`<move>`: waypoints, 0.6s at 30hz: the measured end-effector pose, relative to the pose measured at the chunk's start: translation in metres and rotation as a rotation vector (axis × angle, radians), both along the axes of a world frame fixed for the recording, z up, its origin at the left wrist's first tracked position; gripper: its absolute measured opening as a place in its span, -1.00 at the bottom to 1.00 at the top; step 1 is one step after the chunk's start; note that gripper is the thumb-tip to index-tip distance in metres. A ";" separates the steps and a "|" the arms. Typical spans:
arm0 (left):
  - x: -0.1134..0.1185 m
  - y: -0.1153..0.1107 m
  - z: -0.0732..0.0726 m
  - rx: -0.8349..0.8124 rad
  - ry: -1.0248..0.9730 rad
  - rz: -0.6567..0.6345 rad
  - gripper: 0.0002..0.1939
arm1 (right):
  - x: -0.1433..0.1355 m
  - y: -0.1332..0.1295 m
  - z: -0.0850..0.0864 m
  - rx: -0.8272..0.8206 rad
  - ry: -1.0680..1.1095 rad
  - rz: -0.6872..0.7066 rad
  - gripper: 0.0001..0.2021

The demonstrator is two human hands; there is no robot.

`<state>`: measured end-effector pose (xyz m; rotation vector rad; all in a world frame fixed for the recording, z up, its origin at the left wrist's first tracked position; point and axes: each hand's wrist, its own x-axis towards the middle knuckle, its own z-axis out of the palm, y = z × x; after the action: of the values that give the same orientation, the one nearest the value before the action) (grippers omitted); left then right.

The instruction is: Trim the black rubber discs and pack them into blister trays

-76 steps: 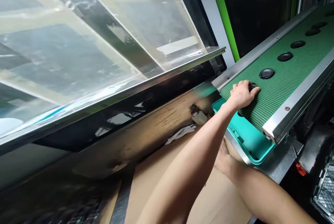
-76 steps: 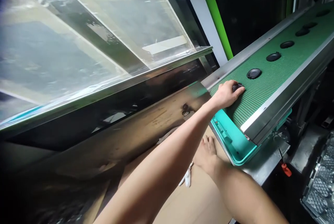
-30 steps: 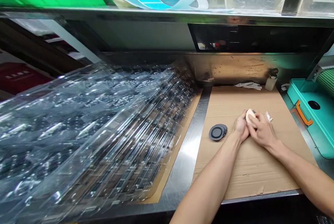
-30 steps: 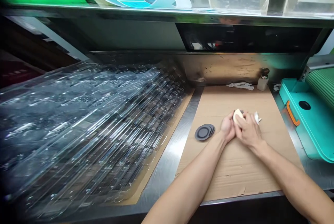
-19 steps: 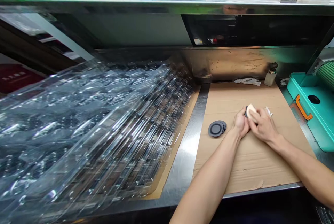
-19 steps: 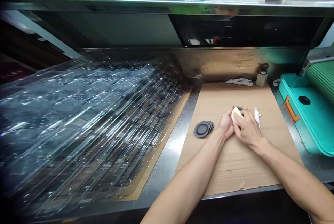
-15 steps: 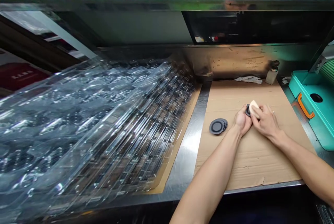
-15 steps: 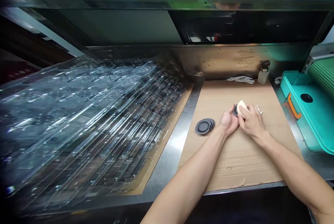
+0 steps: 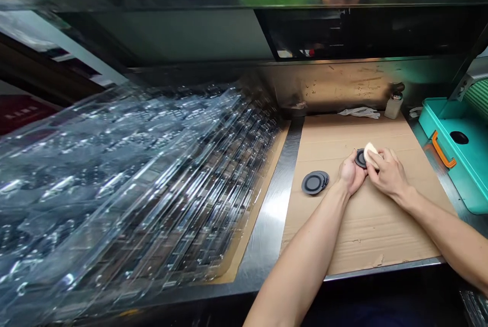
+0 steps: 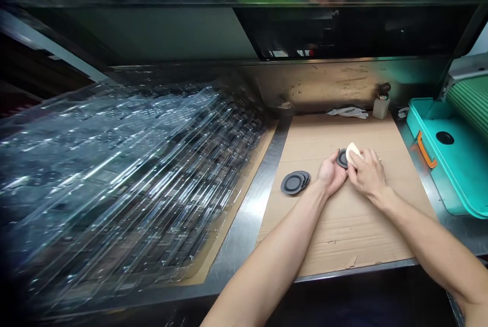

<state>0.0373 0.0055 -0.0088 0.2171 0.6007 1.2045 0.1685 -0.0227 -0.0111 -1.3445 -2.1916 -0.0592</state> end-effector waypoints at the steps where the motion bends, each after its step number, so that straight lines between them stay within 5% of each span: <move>1: 0.000 0.000 0.000 0.002 0.003 -0.014 -0.58 | 0.000 0.000 0.000 0.000 -0.010 0.013 -0.61; 18: 0.000 -0.002 -0.004 0.018 0.039 -0.008 -0.57 | -0.001 -0.001 0.004 -0.006 -0.049 -0.020 -0.59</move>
<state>0.0369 0.0038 -0.0123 0.2583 0.6226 1.2010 0.1673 -0.0236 -0.0075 -1.3827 -2.2201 -0.0934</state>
